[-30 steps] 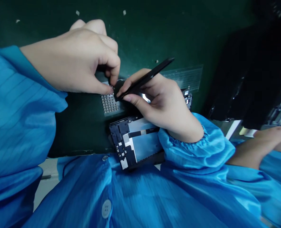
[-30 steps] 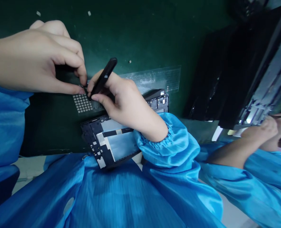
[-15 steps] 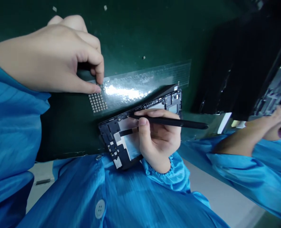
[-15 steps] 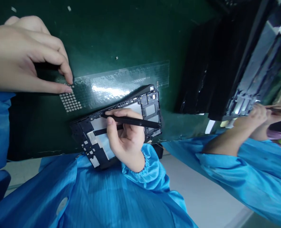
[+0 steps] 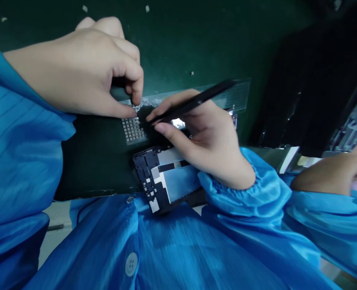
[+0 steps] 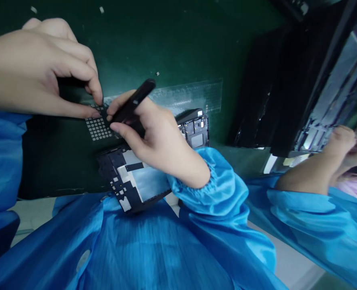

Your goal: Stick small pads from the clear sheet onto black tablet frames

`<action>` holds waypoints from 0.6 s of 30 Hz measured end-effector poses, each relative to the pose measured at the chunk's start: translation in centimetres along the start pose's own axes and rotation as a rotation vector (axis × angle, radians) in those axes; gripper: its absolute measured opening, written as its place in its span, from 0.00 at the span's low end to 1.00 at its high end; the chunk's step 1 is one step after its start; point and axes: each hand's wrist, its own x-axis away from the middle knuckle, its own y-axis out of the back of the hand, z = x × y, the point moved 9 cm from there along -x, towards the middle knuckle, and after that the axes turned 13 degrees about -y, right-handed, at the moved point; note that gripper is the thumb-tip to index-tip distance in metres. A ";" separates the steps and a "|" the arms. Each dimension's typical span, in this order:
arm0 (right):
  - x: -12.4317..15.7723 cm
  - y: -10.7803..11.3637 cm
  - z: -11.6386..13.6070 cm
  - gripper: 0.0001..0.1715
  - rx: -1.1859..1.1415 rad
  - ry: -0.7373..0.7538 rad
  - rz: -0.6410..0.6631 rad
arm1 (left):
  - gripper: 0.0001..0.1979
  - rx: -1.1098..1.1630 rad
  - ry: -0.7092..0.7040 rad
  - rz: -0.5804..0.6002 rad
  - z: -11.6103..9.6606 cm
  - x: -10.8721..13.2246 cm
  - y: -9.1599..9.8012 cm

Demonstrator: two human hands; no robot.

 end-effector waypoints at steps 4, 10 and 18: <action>-2.2 -1.1 -1.5 0.08 -0.005 -0.011 0.109 | 0.58 0.011 0.004 0.017 -0.5 -0.3 0.1; -1.8 -1.1 -2.2 0.15 -0.068 -0.100 0.089 | 0.58 -0.019 -0.020 0.014 -0.3 -0.2 0.0; -2.1 -0.7 -1.3 0.07 -0.051 0.008 0.142 | 0.57 -0.029 -0.020 0.016 -0.1 -0.2 0.0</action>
